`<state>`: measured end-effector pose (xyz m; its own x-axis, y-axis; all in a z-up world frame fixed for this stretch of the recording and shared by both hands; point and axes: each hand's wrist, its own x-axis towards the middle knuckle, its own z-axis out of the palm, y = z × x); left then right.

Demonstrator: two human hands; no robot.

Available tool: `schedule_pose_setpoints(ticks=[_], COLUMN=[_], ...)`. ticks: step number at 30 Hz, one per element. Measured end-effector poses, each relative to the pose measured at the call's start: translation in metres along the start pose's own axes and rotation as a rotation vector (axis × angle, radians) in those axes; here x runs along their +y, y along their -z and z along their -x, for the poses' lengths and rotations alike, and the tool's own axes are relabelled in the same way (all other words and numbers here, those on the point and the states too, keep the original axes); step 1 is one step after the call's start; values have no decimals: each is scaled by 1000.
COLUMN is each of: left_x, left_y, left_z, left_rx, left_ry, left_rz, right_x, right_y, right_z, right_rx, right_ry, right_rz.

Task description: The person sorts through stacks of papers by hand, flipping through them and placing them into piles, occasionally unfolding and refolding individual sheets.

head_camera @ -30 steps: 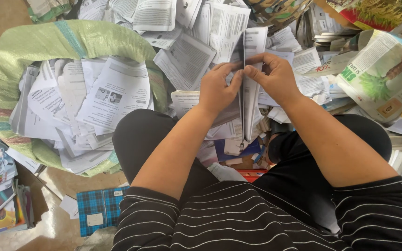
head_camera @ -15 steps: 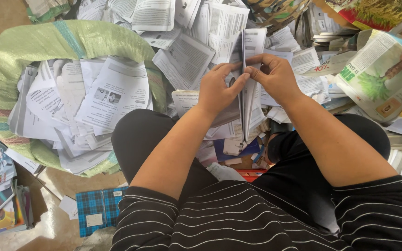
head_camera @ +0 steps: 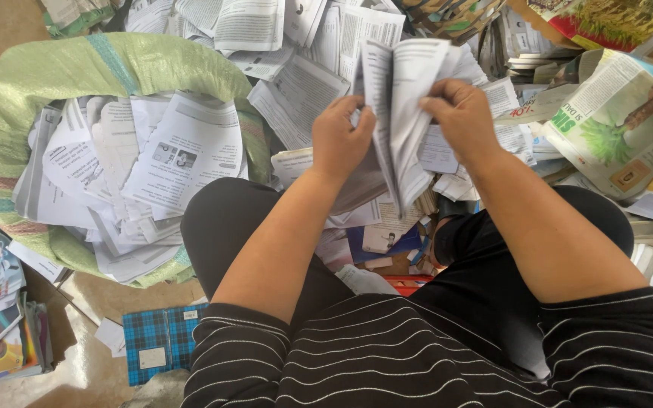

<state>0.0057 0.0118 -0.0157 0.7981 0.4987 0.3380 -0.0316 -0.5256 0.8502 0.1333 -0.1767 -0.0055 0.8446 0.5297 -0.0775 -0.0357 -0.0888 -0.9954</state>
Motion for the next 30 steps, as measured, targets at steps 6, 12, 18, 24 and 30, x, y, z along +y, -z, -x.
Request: schedule_pose_setpoints(ticks=[6, 12, 18, 24, 30], left_x=[-26, -39, -52, -51, -28], left_y=[21, 57, 83, 81, 30], left_z=[-19, -31, -35, -32, -8], left_rx=[204, 294, 388, 468, 318], left_ry=[30, 191, 284, 239, -15], left_rz=[10, 47, 148, 64, -81], right_x=[28, 41, 96, 61, 20], right_y=[87, 189, 309, 302, 127], right_z=[-40, -53, -55, -41, -14], right_rx=[228, 416, 724, 724, 423], right_ry=[-44, -23, -91, 376, 406], right_rz=[-258, -386, -276, -409, -174])
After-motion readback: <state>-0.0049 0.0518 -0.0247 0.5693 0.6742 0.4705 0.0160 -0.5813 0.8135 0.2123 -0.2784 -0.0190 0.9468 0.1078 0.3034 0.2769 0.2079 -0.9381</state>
